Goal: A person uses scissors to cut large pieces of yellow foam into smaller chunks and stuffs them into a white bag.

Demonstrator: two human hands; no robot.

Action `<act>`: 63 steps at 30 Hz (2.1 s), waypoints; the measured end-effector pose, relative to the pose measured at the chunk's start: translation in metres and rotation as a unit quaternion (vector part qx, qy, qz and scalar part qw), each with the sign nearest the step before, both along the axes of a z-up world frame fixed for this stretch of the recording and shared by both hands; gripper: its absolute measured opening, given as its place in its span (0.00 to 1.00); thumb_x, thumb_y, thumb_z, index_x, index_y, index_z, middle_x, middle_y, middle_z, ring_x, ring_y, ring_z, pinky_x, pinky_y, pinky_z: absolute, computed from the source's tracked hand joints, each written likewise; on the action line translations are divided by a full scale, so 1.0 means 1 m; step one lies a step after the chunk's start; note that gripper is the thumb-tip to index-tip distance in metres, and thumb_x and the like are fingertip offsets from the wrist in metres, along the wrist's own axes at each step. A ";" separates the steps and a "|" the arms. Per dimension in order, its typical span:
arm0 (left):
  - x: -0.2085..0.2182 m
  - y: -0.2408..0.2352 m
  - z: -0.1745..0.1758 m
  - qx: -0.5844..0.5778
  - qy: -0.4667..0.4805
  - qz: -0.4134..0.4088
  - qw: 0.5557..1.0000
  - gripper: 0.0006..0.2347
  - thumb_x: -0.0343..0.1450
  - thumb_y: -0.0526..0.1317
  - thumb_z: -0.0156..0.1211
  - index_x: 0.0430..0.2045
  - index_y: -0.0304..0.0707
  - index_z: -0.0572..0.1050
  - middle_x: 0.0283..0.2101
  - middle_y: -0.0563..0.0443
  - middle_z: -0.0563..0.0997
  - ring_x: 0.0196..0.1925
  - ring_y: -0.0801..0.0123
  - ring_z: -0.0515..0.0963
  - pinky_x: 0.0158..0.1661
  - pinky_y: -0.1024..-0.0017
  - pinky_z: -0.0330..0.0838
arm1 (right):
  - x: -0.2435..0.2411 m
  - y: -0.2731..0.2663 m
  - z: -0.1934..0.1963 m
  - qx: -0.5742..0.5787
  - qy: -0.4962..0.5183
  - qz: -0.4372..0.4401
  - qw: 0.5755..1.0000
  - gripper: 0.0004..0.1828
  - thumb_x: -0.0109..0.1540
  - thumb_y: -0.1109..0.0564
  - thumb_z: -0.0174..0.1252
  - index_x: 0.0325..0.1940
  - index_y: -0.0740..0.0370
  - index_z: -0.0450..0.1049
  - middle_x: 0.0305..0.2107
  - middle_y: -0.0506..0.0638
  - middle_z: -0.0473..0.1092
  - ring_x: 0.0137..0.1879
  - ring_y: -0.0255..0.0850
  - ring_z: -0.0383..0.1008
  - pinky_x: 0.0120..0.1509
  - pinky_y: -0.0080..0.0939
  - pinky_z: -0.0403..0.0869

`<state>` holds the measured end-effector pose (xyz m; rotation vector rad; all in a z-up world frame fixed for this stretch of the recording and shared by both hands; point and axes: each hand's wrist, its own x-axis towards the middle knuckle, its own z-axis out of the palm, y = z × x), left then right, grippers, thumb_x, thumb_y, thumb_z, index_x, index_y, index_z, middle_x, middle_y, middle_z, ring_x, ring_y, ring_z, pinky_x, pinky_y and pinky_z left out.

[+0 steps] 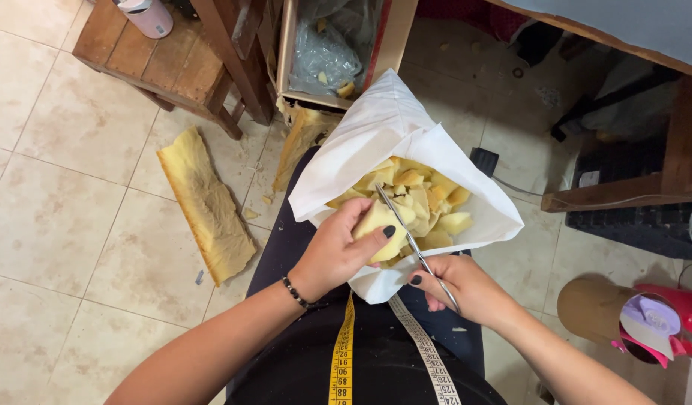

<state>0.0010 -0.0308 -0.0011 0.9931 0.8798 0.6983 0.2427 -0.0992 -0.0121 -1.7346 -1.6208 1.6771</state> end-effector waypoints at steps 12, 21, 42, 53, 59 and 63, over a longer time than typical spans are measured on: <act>-0.007 -0.003 0.009 -0.031 -0.004 -0.011 0.999 0.19 0.68 0.37 0.62 0.52 0.34 0.68 0.52 0.42 0.81 0.50 0.59 0.85 0.44 0.67 0.86 | -0.005 0.004 0.039 -0.011 -0.132 0.219 0.967 0.35 0.56 0.19 0.31 0.36 0.49 0.63 0.27 0.40 0.63 0.32 0.35 0.61 0.38 0.37 0.67; 0.010 -0.009 -0.007 -0.015 0.042 0.041 0.998 0.16 0.69 0.39 0.64 0.50 0.36 0.71 0.43 0.50 0.81 0.41 0.72 0.81 0.40 0.75 0.79 | -0.021 0.001 0.033 -0.040 -0.141 0.025 0.989 0.18 0.65 0.40 0.55 0.28 0.52 0.76 0.18 0.43 0.76 0.25 0.31 0.72 0.35 0.33 0.68; 0.006 0.004 0.000 0.080 0.128 -0.118 0.982 0.04 0.73 0.38 0.59 0.37 0.39 0.77 0.35 0.55 0.82 0.32 0.76 0.80 0.30 0.79 0.77 | -0.005 0.017 0.047 -0.004 -0.282 0.182 0.942 0.28 0.60 0.24 0.52 0.32 0.49 0.66 0.23 0.42 0.71 0.29 0.38 0.71 0.38 0.42 0.71; 0.000 0.005 -0.009 0.011 -0.025 0.002 1.000 0.22 0.68 0.34 0.62 0.53 0.22 0.64 0.44 0.30 0.75 0.42 0.58 0.79 0.41 0.67 0.80 | 0.004 0.026 0.035 -0.018 -0.147 0.033 0.988 0.23 0.61 0.38 0.63 0.21 0.56 0.76 0.09 0.47 0.74 0.21 0.41 0.75 0.29 0.36 0.74; -0.013 0.000 -0.013 0.000 -0.010 0.037 0.999 0.21 0.68 0.33 0.62 0.55 0.22 0.66 0.48 0.29 0.75 0.44 0.56 0.80 0.46 0.64 0.81 | 0.015 0.034 0.040 -0.047 -0.044 0.059 0.996 0.23 0.63 0.45 0.61 0.18 0.60 0.77 0.09 0.51 0.76 0.19 0.39 0.77 0.27 0.36 0.75; -0.011 -0.003 -0.019 -0.002 -0.054 0.062 0.997 0.19 0.70 0.34 0.61 0.55 0.25 0.68 0.49 0.30 0.77 0.44 0.61 0.80 0.46 0.66 0.82 | 0.018 0.043 0.063 -0.009 -0.131 0.193 0.972 0.23 0.64 0.34 0.52 0.31 0.52 0.78 0.21 0.54 0.79 0.29 0.49 0.81 0.34 0.46 0.79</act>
